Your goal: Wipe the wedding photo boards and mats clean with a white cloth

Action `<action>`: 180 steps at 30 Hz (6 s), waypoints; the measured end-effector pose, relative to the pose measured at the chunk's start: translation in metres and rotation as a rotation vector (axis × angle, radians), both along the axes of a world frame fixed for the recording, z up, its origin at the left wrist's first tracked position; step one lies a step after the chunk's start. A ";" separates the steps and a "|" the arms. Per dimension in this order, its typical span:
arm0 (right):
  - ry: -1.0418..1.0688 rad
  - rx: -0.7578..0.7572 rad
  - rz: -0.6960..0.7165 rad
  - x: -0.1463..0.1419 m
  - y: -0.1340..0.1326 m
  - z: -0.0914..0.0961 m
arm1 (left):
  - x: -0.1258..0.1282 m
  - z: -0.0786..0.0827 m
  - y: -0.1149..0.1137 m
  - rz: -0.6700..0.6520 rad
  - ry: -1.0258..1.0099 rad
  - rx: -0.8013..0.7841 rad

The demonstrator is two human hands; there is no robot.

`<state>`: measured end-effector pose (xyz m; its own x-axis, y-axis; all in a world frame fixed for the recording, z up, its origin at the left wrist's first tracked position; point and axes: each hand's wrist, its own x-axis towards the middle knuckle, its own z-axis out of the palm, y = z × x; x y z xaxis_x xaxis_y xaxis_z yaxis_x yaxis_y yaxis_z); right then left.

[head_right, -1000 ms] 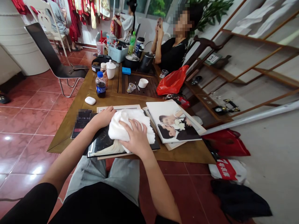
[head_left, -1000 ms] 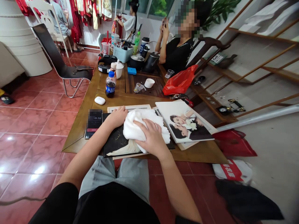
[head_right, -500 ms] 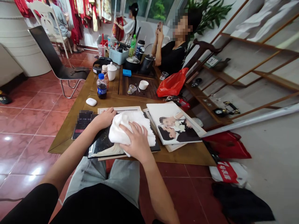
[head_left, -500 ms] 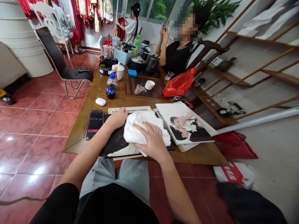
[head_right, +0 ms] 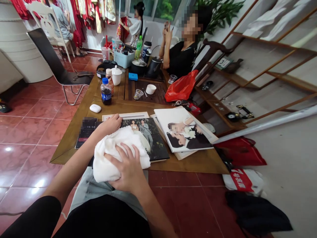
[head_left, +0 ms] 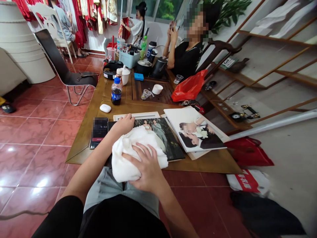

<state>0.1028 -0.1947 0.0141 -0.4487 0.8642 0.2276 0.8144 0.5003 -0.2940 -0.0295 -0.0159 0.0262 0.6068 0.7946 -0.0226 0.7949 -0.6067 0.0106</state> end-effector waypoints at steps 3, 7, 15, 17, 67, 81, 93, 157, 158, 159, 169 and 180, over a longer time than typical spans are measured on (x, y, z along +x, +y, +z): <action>0.019 0.019 -0.015 0.001 -0.001 -0.002 | -0.001 -0.001 0.001 -0.004 -0.005 0.006; 0.028 0.074 -0.109 0.024 0.000 -0.006 | -0.003 0.000 -0.001 -0.019 -0.030 0.006; -0.077 0.223 -0.312 0.096 -0.002 -0.022 | -0.003 0.003 -0.002 -0.024 -0.011 0.013; -0.090 0.236 -0.343 0.102 -0.002 -0.024 | -0.003 0.003 -0.002 -0.023 -0.005 0.018; -0.102 0.135 -0.431 0.087 0.061 -0.011 | -0.002 0.000 -0.002 -0.034 0.016 0.046; -0.155 0.077 -0.284 0.058 0.085 -0.008 | -0.003 0.007 -0.004 -0.031 -0.027 -0.023; -0.128 0.051 -0.403 0.085 0.109 -0.008 | -0.001 -0.002 -0.004 -0.024 0.028 0.067; -0.124 0.049 -0.095 0.039 0.010 -0.005 | -0.001 -0.001 -0.004 -0.014 -0.010 0.044; -0.120 0.043 -0.094 0.034 0.008 -0.005 | -0.001 -0.001 -0.004 -0.016 -0.011 0.045; -0.115 0.036 -0.090 0.030 0.006 -0.004 | -0.001 -0.001 -0.004 -0.017 -0.013 0.047; -0.089 0.041 0.005 0.001 -0.002 -0.008 | 0.000 -0.003 0.000 -0.007 0.000 0.024; -0.108 0.152 -0.258 0.072 0.000 -0.017 | -0.002 0.001 -0.002 -0.022 -0.001 0.038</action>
